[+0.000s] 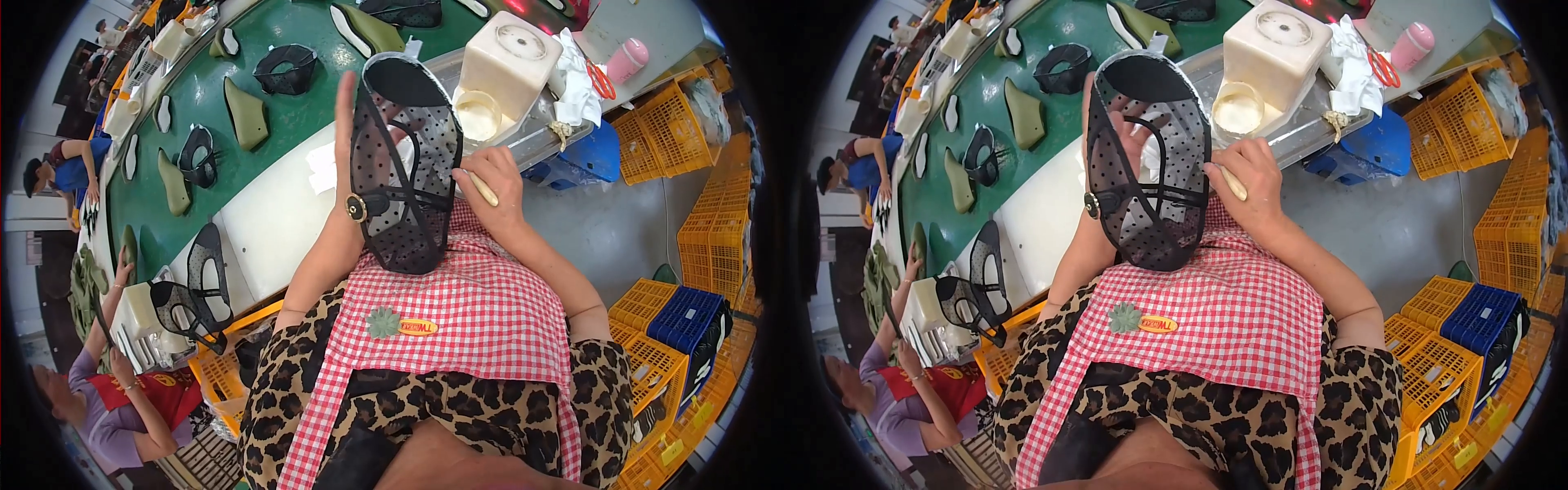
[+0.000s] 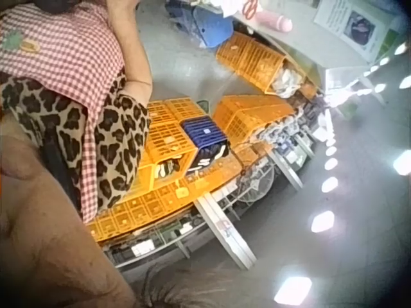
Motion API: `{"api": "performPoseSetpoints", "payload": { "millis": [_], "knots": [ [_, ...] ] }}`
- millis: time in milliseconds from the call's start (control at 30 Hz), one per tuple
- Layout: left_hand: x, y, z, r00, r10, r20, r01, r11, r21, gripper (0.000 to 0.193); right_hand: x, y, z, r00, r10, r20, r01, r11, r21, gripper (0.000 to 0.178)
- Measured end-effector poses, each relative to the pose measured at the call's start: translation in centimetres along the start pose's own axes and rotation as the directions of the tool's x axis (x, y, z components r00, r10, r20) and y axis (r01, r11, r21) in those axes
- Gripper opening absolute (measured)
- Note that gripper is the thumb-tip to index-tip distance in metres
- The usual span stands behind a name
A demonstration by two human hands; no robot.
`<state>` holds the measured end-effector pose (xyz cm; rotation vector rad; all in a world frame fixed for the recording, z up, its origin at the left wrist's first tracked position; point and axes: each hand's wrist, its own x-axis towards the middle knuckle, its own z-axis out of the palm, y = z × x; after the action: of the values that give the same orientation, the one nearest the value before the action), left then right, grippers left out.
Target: The person takes shoe uppers from a plastic bag in a yellow crate and applies adhesive along the edges of the shoe uppers using a brush.
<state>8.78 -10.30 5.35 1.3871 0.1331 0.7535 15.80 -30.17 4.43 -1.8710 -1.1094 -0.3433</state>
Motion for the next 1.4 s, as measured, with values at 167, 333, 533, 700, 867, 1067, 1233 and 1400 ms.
{"api": "performPoseSetpoints", "payload": {
  "millis": [167, 333, 533, 700, 867, 1067, 1233, 1400],
  "knots": [
    [-0.6, -0.4, -0.9, 0.814, -0.425, 0.396, 0.549, 0.784, -0.288, 0.034, 0.9, 0.5, -0.1, 0.998, -0.065, 0.007, 0.065, 0.992, -0.104, 0.013],
    [0.2, 0.2, -2.0, 0.762, -0.552, 0.338, 0.625, 0.764, -0.162, 0.032, 2.8, 0.4, -2.5, 0.998, 0.011, -0.062, -0.004, 0.994, 0.107, 0.016],
    [-0.6, 0.5, -0.7, 0.83, -0.512, 0.221, 0.545, 0.828, -0.13, 0.032, 6.3, -1.9, -4.8, 0.995, 0.044, -0.09, -0.019, 0.965, 0.261, 0.016],
    [-0.6, 0.7, -0.8, 0.785, -0.555, 0.276, 0.607, 0.779, -0.157, 0.031, 7.1, -2.1, -4.5, 0.998, -0.025, -0.062, 0.039, 0.973, 0.228, 0.017],
    [-0.5, 0.5, -1.4, 0.775, -0.555, 0.302, 0.619, 0.761, -0.193, 0.028, 5.5, -0.9, -3.2, 0.999, -0.047, -0.023, 0.051, 0.978, 0.201, 0.018],
    [-0.4, 0.8, -1.6, 0.83, -0.485, 0.274, 0.555, 0.763, -0.331, 0.036, 2.2, 0.1, -2.6, 0.996, 0.026, 0.09, -0.043, 0.979, 0.199, 0.018],
    [-0.2, 0.5, -2.3, 0.839, -0.465, 0.284, 0.543, 0.756, -0.365, 0.043, 0.8, -0.1, -2.4, 0.987, 0.118, 0.107, -0.14, 0.964, 0.225, 0.017],
    [-0.1, 0.6, -2.4, 0.854, -0.441, 0.276, 0.517, 0.772, -0.369, 0.049, 3.2, -1.6, -3.3, 0.998, 0.052, 0.027, -0.057, 0.97, 0.236, 0.017]
  ]
}}
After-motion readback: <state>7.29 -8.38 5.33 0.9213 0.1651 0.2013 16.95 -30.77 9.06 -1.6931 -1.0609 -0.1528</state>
